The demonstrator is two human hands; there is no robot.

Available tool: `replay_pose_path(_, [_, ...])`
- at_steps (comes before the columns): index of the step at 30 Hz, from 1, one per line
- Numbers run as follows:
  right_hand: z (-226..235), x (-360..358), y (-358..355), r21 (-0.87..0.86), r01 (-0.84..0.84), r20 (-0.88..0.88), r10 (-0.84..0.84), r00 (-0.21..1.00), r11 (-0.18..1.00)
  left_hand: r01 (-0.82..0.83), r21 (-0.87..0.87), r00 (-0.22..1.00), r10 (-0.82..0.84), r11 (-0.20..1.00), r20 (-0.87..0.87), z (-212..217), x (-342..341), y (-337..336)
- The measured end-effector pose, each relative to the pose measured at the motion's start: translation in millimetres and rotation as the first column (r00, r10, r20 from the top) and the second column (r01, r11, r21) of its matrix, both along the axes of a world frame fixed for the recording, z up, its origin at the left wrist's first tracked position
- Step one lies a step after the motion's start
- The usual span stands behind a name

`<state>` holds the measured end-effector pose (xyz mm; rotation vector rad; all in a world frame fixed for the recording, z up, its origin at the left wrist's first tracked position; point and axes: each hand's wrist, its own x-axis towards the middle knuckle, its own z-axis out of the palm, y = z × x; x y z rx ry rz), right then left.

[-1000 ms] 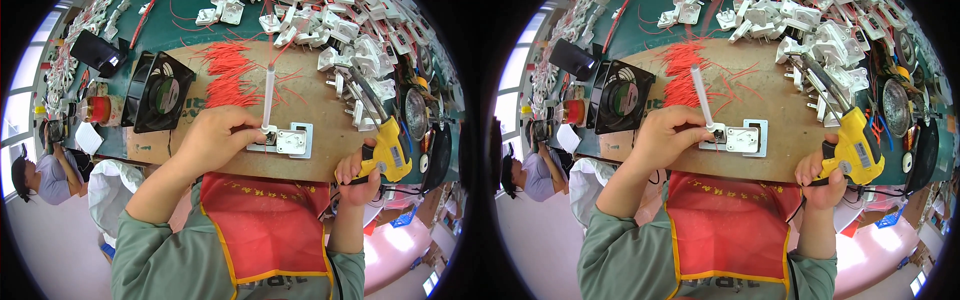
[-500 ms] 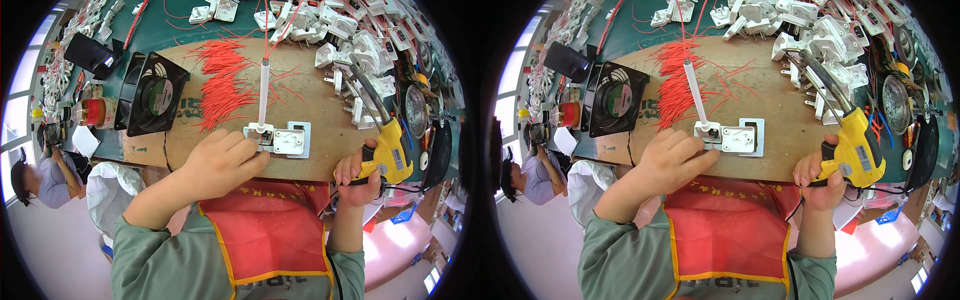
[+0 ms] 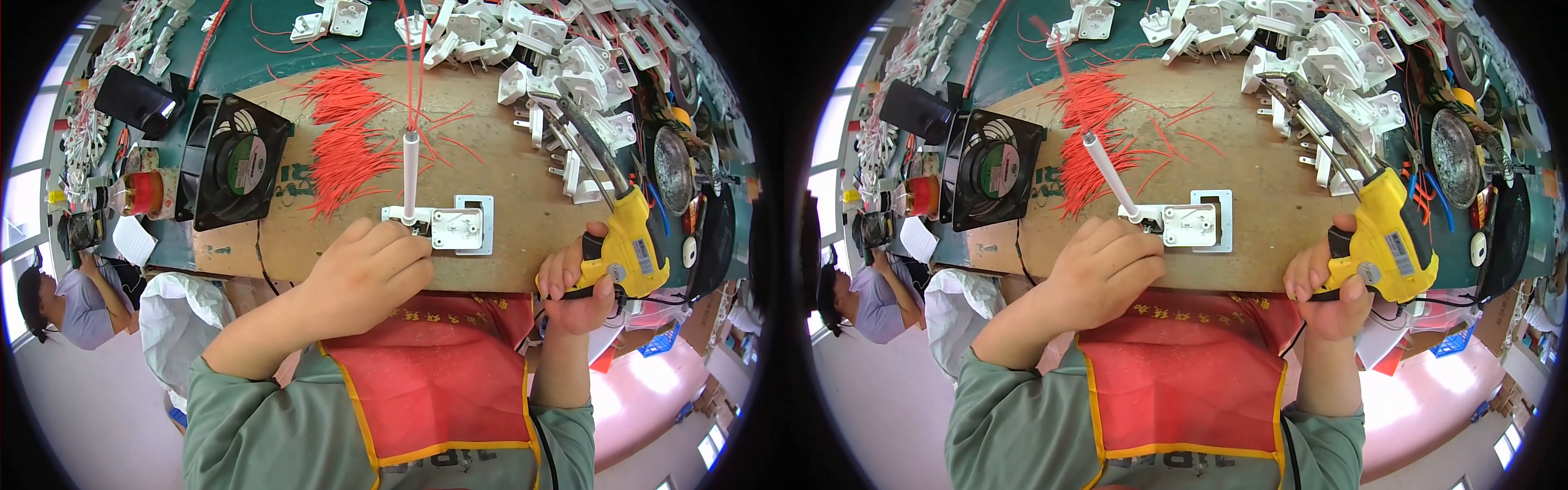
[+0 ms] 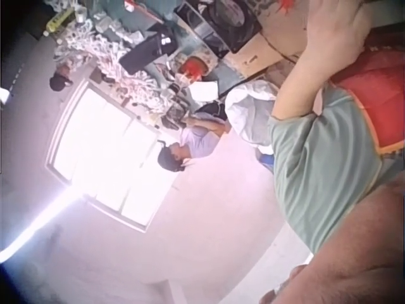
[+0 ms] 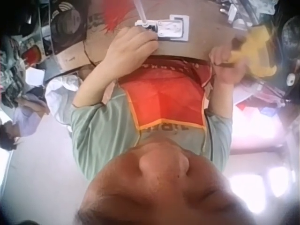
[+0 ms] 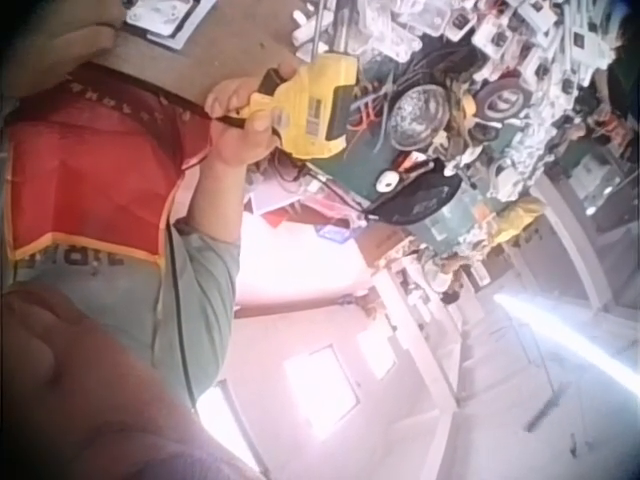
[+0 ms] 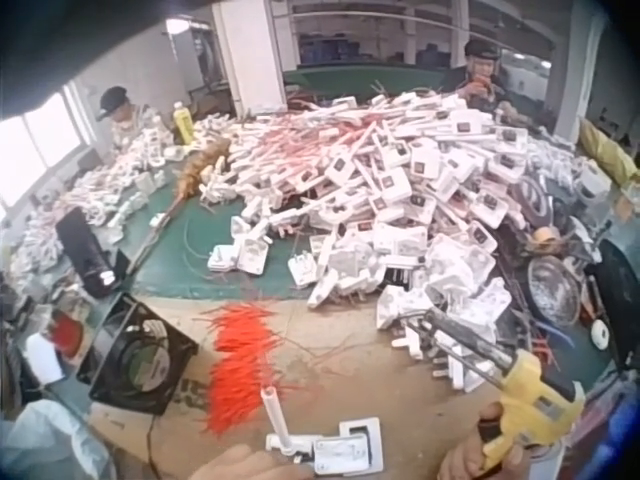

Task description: Soldering wires onto small white plastic electrical components at a workbench.

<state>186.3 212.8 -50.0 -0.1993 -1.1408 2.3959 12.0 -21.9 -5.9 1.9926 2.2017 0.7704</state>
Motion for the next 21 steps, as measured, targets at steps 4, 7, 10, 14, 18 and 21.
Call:
replay_pose_path(4, [-0.1,1.1,-0.4,0.0,0.013,0.003,-0.013,1.0,1.0,-0.032,0.057,0.999,0.03,0.998,0.025,-2.4,2.5,3.0])
replay_pose_path(7, [0.4,1.9,-0.3,0.016,0.012,0.005,-0.012,1.0,1.0,-0.062,0.136,0.998,0.059,0.989,0.025,-2.1,2.2,6.8])
replay_pose_path(10, [4.1,8.1,-3.1,0.049,0.007,0.06,-0.01,0.998,0.999,-0.146,0.222,0.988,0.152,0.964,-0.009,-2.2,5.9,14.4])
replay_pose_path(14, [14.9,30.6,-7.5,0.106,-0.047,0.207,0.024,0.978,0.993,-0.297,0.223,0.948,0.315,0.928,-0.048,-5.2,14.3,30.2])
replay_pose_path(18, [36.4,49.2,-13.7,0.153,-0.13,0.38,0.063,0.923,0.98,-0.328,0.21,0.938,0.343,0.921,-0.041,-10.5,18.2,36.1])
replay_pose_path(21, [41.3,62.7,-9.7,0.152,-0.216,0.42,0.135,0.897,0.964,-0.337,0.19,0.936,0.351,0.922,-0.043,-12.0,19.4,36.7])
